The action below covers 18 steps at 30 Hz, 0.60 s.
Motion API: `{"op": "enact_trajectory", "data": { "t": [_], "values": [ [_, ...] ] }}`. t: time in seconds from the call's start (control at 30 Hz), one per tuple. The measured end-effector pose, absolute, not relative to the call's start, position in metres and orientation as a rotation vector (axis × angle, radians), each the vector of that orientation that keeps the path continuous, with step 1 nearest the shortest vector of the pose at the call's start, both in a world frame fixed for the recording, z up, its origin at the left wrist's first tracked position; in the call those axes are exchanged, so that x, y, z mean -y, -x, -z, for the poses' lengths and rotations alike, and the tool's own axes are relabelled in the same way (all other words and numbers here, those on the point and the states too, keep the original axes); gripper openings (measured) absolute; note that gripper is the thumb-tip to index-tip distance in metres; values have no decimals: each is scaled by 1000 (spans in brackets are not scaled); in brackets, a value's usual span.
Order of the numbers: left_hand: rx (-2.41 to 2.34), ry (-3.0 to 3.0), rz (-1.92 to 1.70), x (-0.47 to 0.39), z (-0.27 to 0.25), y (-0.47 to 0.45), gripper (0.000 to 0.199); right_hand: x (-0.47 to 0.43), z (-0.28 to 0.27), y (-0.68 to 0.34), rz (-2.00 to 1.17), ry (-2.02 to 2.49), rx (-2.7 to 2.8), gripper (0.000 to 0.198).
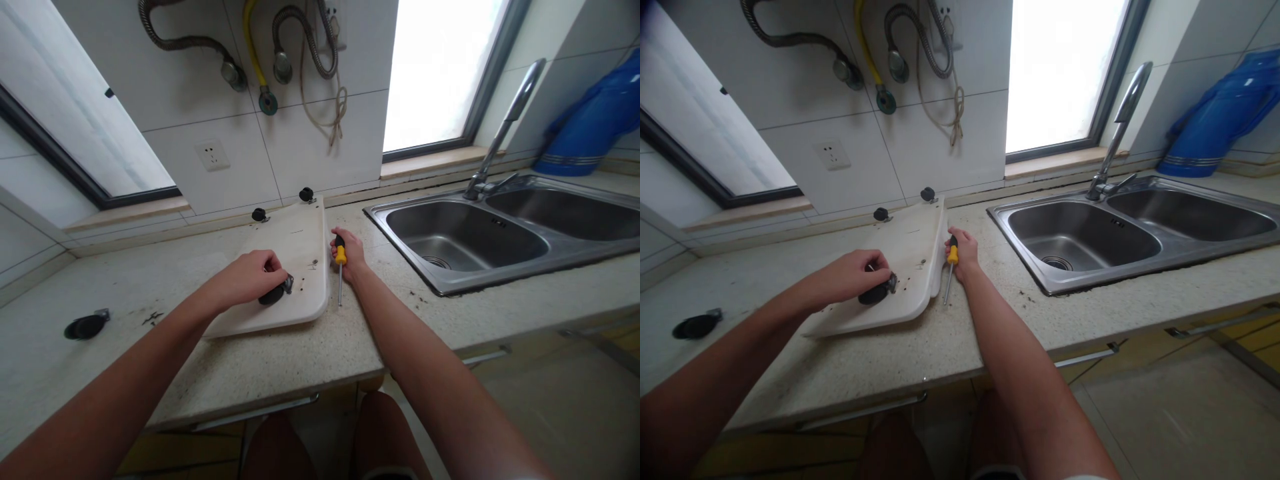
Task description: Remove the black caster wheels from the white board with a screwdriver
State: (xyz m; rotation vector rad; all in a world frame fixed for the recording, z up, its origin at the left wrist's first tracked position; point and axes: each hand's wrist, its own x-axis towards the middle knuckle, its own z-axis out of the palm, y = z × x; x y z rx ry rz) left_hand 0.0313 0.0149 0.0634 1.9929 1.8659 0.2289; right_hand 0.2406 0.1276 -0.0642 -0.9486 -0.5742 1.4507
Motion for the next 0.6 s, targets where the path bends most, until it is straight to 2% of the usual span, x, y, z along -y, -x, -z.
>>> {"op": "enact_trajectory", "data": {
  "t": [0.27,0.6],
  "values": [
    [-1884,-2084,-148,-17,-65,-34,18,-128,66,-241,-1447,948,576,36],
    [-1919,-2193,-95,-15,-67,-35,20,-129,66,-240,-1447,957,578,36]
  ]
}}
